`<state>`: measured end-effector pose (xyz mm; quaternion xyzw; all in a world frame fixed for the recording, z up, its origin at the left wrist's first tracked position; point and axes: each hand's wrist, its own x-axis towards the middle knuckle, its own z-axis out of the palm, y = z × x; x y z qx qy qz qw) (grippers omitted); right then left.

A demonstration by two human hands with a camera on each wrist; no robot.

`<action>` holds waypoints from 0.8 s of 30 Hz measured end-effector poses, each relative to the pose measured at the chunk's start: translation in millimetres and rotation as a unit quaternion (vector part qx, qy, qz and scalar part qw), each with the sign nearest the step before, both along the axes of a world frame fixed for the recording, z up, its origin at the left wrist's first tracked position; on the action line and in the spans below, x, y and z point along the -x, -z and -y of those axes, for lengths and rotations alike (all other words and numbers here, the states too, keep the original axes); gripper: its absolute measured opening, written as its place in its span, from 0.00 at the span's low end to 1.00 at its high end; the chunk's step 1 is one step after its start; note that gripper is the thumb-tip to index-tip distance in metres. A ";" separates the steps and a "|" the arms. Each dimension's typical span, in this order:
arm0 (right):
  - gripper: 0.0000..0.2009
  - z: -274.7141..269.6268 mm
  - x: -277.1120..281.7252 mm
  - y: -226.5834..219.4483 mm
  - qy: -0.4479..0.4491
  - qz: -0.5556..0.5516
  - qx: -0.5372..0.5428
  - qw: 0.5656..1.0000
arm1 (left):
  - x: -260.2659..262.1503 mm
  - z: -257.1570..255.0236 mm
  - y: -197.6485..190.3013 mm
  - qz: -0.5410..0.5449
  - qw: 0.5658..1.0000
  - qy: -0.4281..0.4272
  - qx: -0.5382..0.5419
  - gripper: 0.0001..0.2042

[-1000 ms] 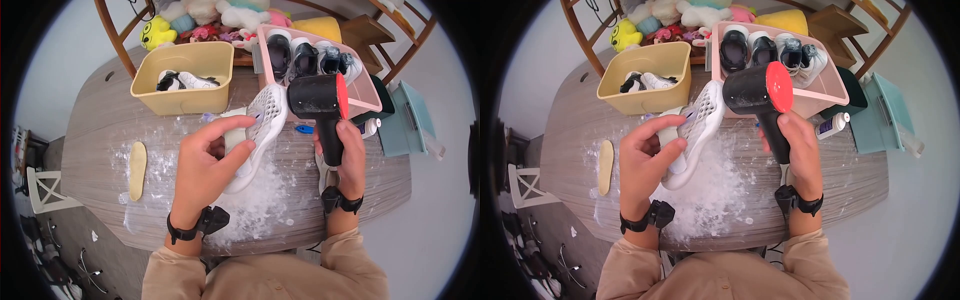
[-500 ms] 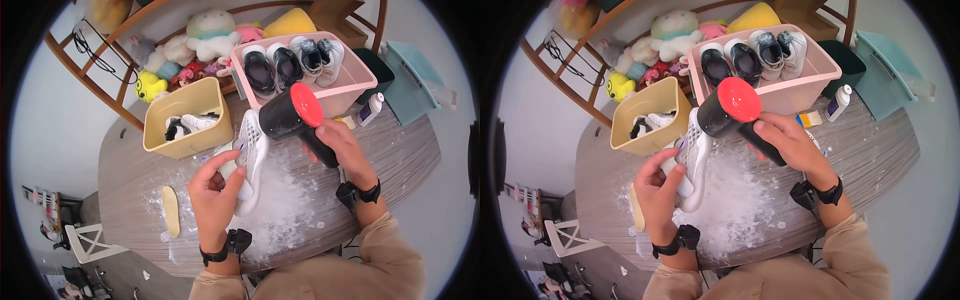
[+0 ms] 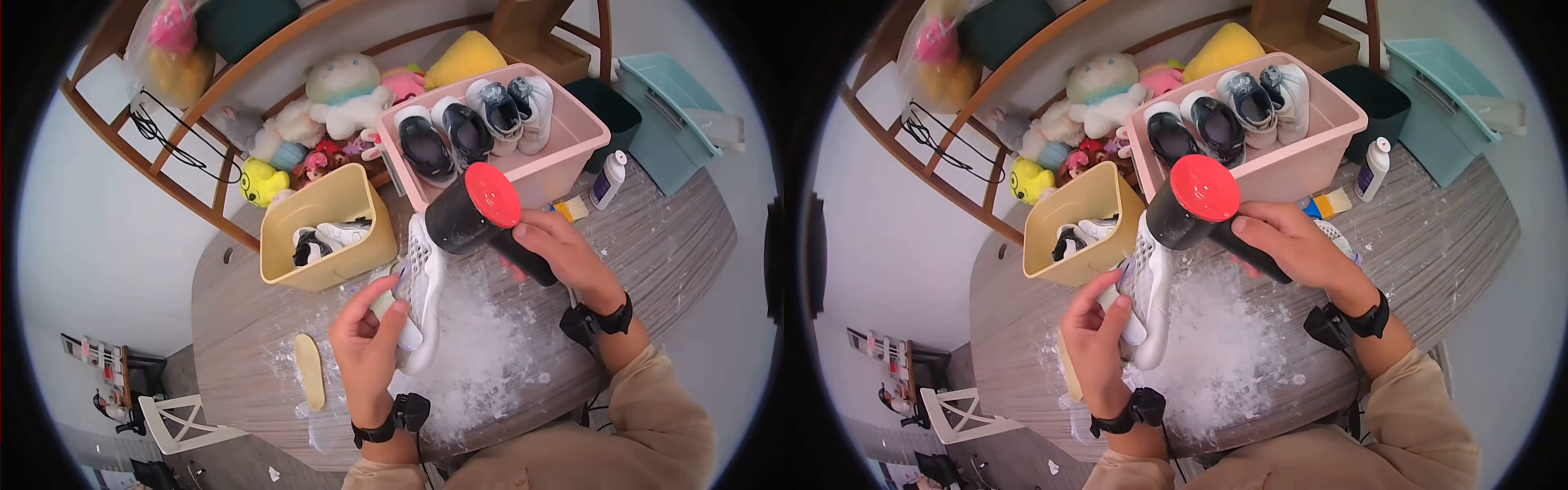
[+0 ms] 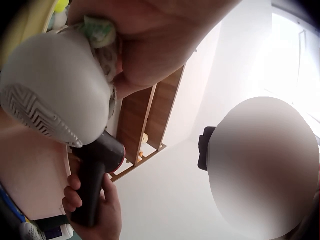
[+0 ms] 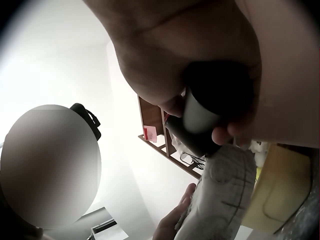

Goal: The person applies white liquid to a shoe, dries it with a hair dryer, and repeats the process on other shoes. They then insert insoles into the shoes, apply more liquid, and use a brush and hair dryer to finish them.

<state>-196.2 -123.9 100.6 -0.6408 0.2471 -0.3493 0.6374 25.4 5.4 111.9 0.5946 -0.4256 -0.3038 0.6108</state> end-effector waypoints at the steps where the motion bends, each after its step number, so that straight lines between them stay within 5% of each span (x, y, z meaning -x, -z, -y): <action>1: 0.16 0.2 -0.1 -0.5 0.003 0.002 -0.004 1.000 | 0.1 0.4 -0.7 0.002 1.000 0.002 0.001 0.14; 24: 0.16 -6.1 -9.5 5.5 -0.039 -0.038 -0.020 0.998 | -2.4 6.5 11.2 0.041 0.999 -0.004 -0.009 0.13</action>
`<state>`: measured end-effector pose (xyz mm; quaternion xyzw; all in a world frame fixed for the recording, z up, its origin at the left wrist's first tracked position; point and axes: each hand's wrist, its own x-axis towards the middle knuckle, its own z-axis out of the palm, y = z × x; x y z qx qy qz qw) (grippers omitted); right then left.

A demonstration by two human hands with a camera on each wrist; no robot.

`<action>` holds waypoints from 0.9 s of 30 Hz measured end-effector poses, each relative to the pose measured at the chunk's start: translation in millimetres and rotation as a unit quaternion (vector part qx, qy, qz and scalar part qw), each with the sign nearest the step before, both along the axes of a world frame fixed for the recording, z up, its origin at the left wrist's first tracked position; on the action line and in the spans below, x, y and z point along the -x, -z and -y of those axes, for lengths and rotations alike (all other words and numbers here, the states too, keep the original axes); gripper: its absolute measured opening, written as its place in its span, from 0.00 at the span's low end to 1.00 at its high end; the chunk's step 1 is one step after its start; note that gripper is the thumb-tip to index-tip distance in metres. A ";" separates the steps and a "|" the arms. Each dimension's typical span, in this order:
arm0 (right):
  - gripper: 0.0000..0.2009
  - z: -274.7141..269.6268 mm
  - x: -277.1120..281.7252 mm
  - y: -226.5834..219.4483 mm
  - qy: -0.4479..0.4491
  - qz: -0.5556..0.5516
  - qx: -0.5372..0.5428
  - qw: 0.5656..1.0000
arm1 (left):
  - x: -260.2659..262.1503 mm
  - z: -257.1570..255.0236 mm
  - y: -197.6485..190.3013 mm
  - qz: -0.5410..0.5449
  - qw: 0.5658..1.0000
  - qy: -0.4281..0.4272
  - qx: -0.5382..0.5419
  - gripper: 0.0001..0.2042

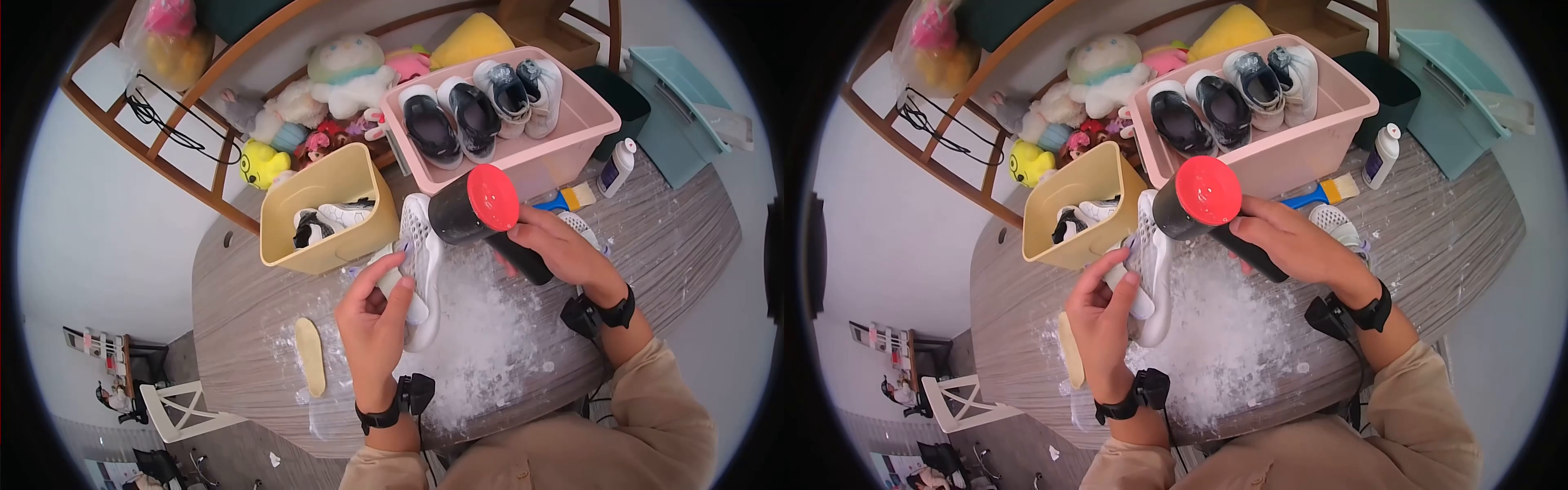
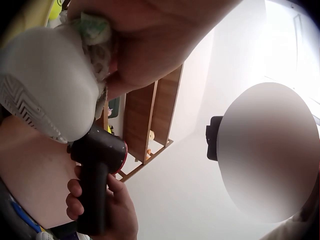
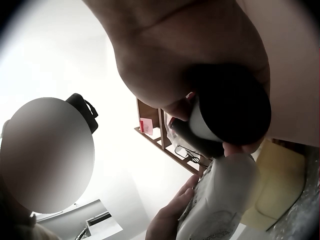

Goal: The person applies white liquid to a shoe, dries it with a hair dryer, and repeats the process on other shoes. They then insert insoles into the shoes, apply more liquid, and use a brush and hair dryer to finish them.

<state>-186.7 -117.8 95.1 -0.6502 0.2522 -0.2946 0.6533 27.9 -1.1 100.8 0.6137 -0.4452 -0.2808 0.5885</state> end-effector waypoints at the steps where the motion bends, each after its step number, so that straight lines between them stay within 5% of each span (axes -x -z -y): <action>1: 0.16 0.0 -0.9 0.8 0.005 0.000 0.007 1.000 | -0.4 -0.1 0.2 0.000 1.000 0.001 -0.001 0.13; 21: 0.16 -2.4 -6.7 4.5 0.061 0.012 -0.011 0.998 | 1.8 -3.6 -5.4 0.000 1.000 0.006 -0.004 0.13; 27: 0.15 -3.6 -4.7 -2.5 0.045 -0.002 0.012 0.999 | 3.4 -13.4 -18.9 0.091 0.994 0.001 -0.063 0.12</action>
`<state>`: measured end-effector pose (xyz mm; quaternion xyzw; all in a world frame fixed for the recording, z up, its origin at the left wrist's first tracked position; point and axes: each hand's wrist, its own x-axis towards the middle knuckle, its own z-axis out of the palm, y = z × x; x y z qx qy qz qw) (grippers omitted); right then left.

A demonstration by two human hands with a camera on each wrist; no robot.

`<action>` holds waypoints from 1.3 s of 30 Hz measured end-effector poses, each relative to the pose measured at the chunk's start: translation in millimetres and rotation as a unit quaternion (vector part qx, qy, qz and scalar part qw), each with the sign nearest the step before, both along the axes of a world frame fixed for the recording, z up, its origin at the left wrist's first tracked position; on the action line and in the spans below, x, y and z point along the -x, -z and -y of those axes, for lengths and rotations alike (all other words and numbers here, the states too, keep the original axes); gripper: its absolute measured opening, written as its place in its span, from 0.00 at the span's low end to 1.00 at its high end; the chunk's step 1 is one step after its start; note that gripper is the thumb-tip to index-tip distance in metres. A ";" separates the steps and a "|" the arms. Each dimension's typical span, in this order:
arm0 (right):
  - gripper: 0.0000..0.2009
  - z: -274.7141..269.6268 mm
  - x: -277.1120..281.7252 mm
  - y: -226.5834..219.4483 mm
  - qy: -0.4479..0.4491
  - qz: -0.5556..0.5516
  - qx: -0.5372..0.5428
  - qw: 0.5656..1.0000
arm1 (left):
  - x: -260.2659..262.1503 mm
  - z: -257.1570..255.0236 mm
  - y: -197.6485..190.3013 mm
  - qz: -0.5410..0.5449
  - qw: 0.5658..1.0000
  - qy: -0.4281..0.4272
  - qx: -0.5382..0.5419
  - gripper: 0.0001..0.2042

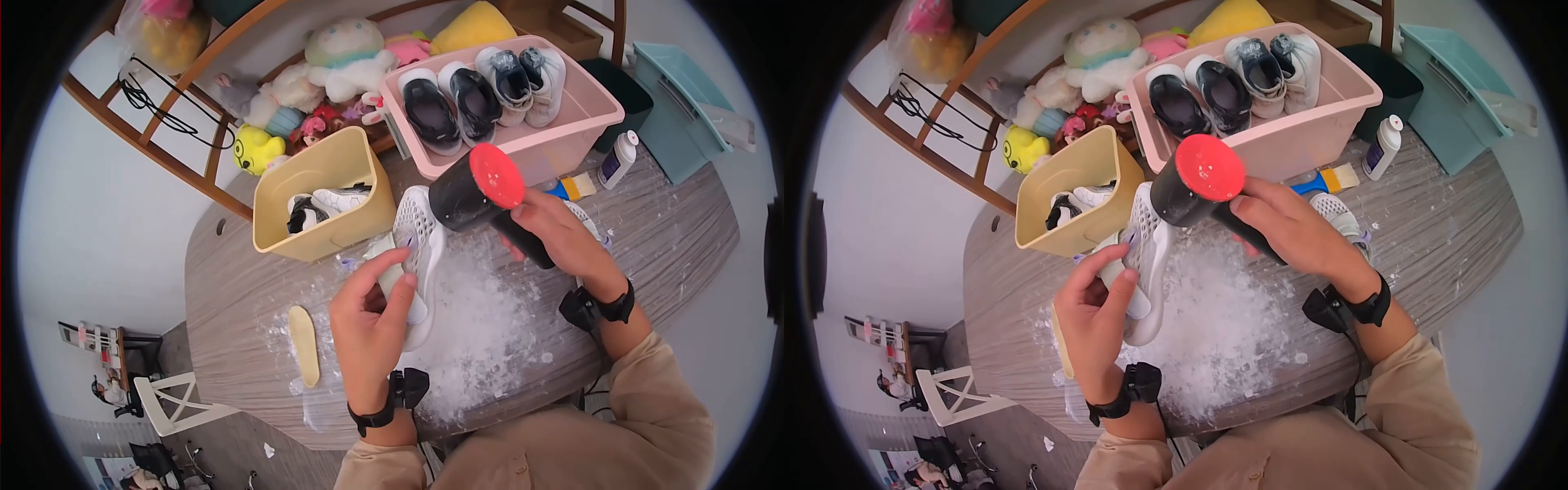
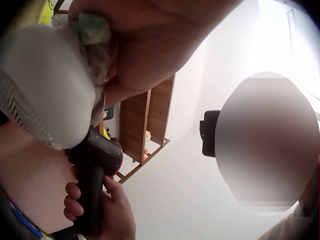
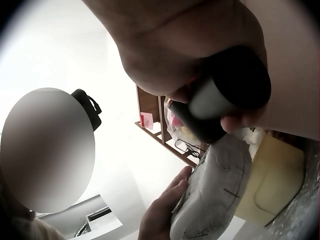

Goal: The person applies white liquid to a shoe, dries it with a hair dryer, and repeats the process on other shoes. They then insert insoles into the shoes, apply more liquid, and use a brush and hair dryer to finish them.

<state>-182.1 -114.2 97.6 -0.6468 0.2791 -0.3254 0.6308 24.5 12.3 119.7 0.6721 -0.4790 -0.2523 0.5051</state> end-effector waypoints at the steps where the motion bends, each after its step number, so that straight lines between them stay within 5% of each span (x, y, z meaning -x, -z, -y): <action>1: 0.15 -0.3 0.9 -2.3 -0.010 -0.014 0.007 1.000 | -0.8 -1.3 -1.2 0.012 1.000 0.006 -0.013 0.12; 12: 0.16 -5.1 6.7 -9.8 -0.058 -0.082 0.045 0.994 | -5.3 0.4 0.7 0.032 0.992 0.074 -0.101 0.11; 20: 0.17 -9.0 12.0 -14.0 -0.064 -0.104 0.038 0.992 | -21.4 -5.7 61.1 -0.121 0.992 0.004 -0.045 0.14; 24: 0.17 -9.5 6.0 -8.5 -0.045 -0.099 0.043 0.993 | -27.5 -3.2 90.2 -0.326 0.944 -0.026 -0.041 0.19; 28: 0.17 -9.0 7.1 -7.0 -0.060 -0.141 0.042 0.987 | -28.6 -2.7 109.7 -0.413 0.909 0.020 -0.045 0.24; 39: 0.17 -6.0 16.3 24.9 -0.021 -0.210 0.019 0.977 | -6.8 -7.4 130.8 -0.432 0.890 0.144 -0.019 0.26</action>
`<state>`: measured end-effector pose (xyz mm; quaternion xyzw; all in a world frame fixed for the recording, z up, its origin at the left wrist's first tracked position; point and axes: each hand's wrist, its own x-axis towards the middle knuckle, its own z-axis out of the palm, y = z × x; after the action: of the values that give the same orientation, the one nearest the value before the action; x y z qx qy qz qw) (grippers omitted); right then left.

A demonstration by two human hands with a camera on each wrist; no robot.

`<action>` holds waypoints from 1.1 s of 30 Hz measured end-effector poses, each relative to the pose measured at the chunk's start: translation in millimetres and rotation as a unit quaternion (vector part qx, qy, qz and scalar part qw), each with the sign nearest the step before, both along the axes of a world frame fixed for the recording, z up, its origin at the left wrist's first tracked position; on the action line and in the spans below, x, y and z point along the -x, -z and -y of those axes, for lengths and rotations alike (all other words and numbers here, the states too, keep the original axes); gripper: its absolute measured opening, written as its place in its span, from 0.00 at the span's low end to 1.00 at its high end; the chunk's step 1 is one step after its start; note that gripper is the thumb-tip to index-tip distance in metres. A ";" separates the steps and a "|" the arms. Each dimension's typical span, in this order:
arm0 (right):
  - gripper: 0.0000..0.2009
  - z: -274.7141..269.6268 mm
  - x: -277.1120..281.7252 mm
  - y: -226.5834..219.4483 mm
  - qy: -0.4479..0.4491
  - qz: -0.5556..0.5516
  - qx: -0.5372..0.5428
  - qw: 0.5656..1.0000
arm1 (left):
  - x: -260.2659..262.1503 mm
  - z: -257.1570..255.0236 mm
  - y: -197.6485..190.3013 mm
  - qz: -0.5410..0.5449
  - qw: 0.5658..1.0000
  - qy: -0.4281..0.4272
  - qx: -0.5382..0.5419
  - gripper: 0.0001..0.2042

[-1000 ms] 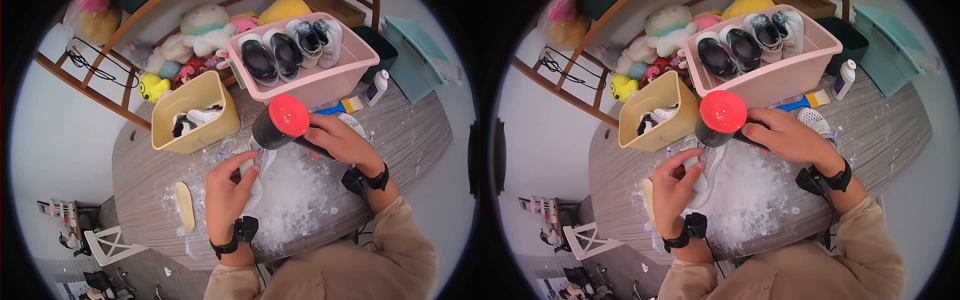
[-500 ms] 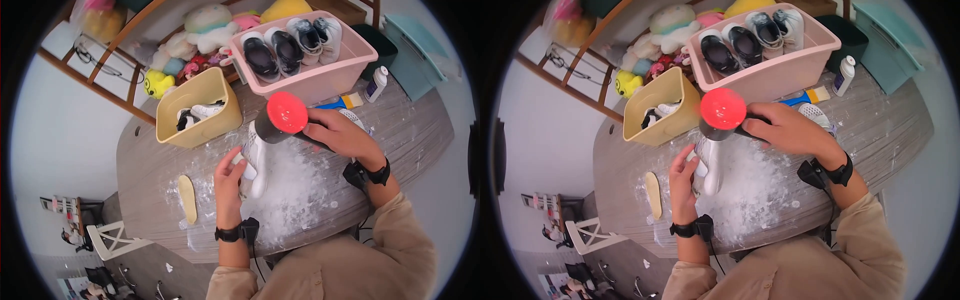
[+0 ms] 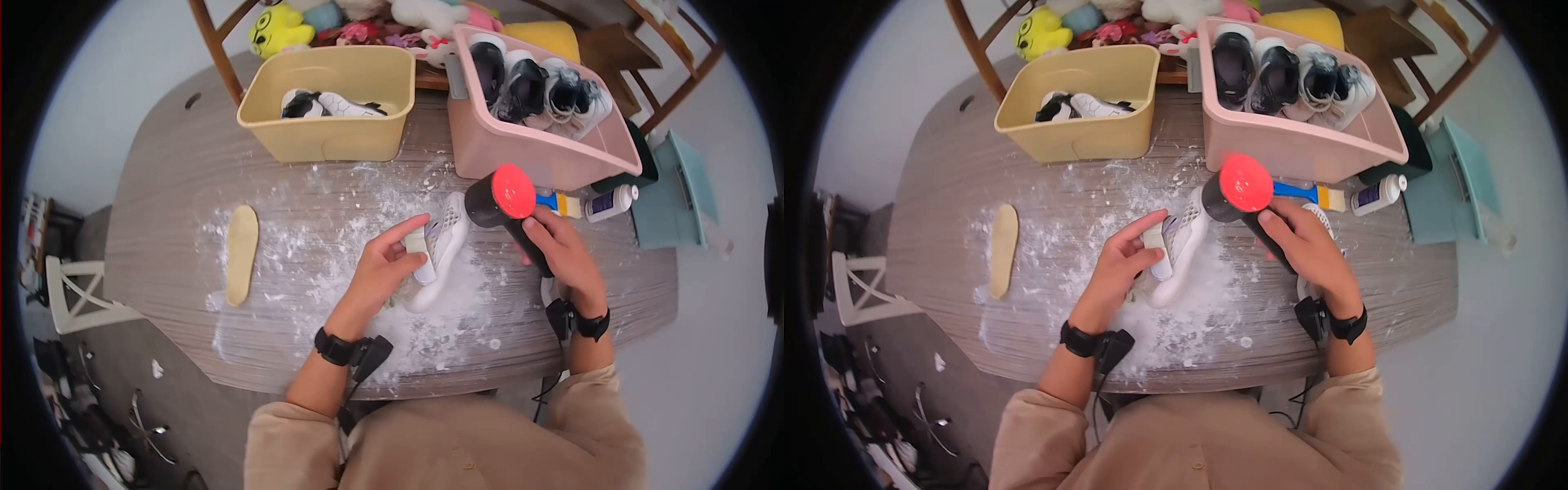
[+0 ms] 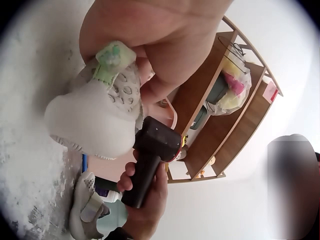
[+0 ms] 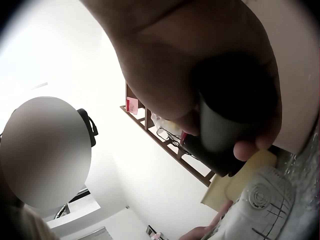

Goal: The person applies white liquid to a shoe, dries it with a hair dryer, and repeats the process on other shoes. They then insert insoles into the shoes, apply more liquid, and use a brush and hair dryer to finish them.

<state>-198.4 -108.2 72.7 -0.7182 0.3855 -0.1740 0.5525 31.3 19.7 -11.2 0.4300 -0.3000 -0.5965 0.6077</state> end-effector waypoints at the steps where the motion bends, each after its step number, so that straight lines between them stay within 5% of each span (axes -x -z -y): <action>1: 0.17 1.1 2.4 2.3 0.004 -0.007 0.008 1.000 | -0.9 1.3 2.6 0.009 1.000 0.009 0.014 0.26; 33: 0.17 -16.7 -9.1 11.6 0.053 -0.038 0.001 0.998 | 18.3 -5.6 15.8 0.080 0.995 -0.011 0.058 0.21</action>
<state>-189.3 -91.5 61.1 -0.7037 0.4435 -0.1760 0.5264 13.0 25.3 -27.0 0.4435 -0.3768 -0.5349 0.6125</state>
